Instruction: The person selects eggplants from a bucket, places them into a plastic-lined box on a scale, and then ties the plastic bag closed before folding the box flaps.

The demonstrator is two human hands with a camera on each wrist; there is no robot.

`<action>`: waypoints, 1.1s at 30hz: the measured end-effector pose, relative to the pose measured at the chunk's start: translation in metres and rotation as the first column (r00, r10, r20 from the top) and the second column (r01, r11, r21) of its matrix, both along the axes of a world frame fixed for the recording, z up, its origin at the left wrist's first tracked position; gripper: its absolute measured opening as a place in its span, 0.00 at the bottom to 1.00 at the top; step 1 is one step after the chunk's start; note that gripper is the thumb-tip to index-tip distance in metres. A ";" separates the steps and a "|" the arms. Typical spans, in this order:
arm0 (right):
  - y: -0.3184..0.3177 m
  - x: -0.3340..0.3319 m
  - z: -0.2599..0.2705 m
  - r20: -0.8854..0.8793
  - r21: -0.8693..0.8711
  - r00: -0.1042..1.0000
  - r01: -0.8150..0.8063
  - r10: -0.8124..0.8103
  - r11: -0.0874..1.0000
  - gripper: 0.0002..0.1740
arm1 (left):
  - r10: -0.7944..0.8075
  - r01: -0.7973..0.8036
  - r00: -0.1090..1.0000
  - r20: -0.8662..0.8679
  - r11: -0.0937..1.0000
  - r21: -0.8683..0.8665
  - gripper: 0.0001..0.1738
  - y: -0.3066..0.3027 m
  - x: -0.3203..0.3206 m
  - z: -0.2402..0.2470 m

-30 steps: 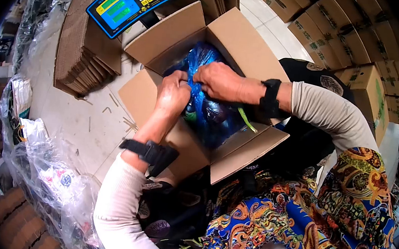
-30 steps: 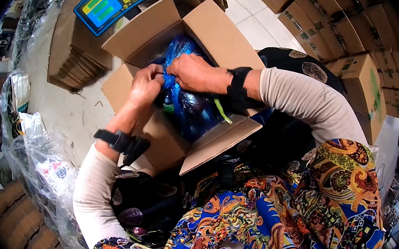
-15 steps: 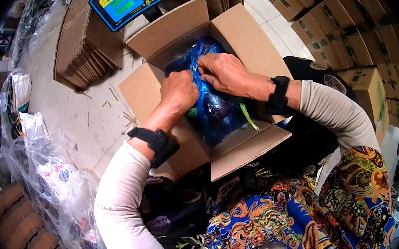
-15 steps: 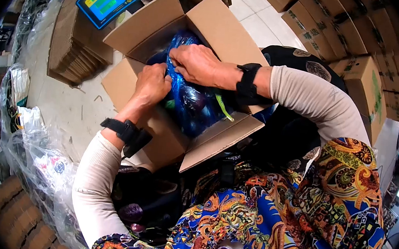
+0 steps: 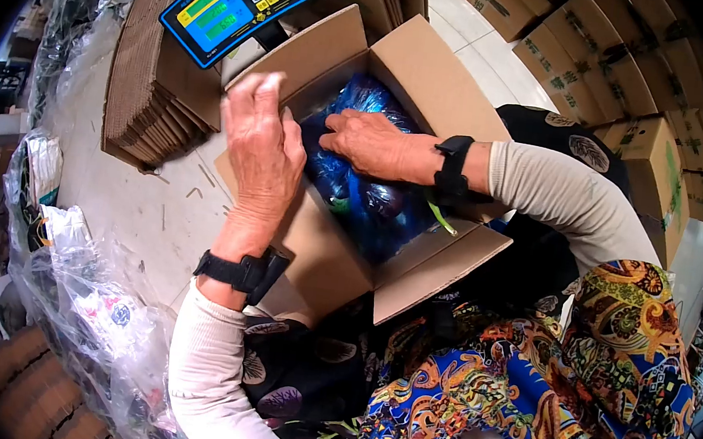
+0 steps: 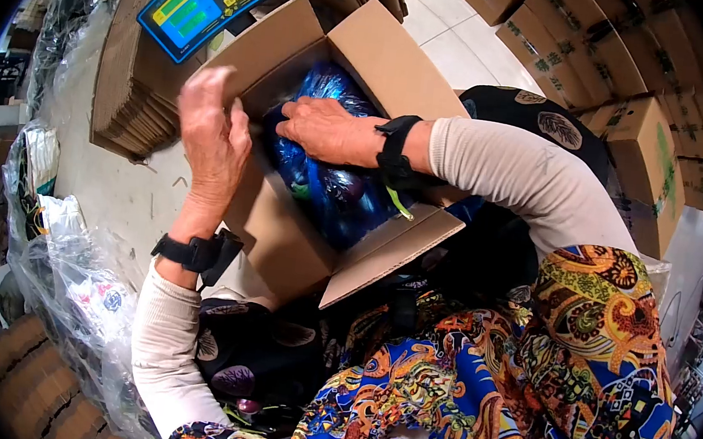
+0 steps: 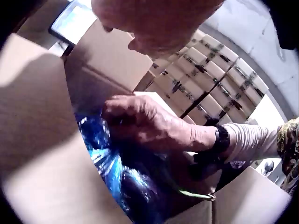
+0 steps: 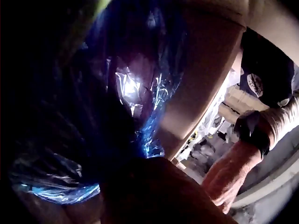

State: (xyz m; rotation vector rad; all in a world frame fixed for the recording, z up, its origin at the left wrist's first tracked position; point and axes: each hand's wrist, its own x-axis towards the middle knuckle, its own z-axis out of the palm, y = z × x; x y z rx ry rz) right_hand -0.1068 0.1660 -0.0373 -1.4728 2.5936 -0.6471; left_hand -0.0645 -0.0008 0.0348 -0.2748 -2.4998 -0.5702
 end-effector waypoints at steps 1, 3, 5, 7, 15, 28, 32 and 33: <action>-0.002 -0.001 0.002 0.002 0.012 1.000 0.024 -0.024 1.000 0.09 | -0.013 -0.004 0.991 -0.135 0.992 -0.128 0.27 0.003 -0.002 0.019; -0.006 0.000 0.010 0.023 0.029 0.998 0.054 -0.055 0.998 0.12 | 0.005 -0.037 0.985 -0.174 0.982 -0.184 0.31 0.001 -0.008 0.033; -0.001 0.000 0.019 0.067 0.043 0.995 0.066 -0.069 0.997 0.14 | 0.055 -0.077 0.994 -0.094 0.968 -0.240 0.32 -0.005 -0.016 0.029; 0.000 0.003 0.019 0.062 0.070 0.997 0.041 -0.045 0.997 0.10 | 0.137 -0.099 0.985 0.108 0.949 -0.299 0.32 -0.018 -0.024 0.006; 0.013 0.023 -0.008 -0.181 -0.032 0.982 -0.064 0.057 0.997 0.10 | -0.200 0.186 0.956 0.214 0.979 0.083 0.10 -0.014 -0.011 0.007; 0.060 0.031 0.032 -0.139 0.192 0.972 -0.162 0.191 0.968 0.28 | -0.106 0.243 0.944 0.311 0.864 -0.441 0.25 0.010 0.030 -0.057; 0.090 0.020 0.090 0.488 0.188 0.834 -0.388 0.258 0.902 0.35 | -0.109 0.254 0.943 0.313 0.845 -0.470 0.25 0.009 0.031 -0.057; 0.102 0.021 0.100 0.576 0.123 0.761 -0.442 0.299 0.889 0.37 | -0.111 0.252 0.946 0.306 0.844 -0.474 0.25 0.009 0.030 -0.058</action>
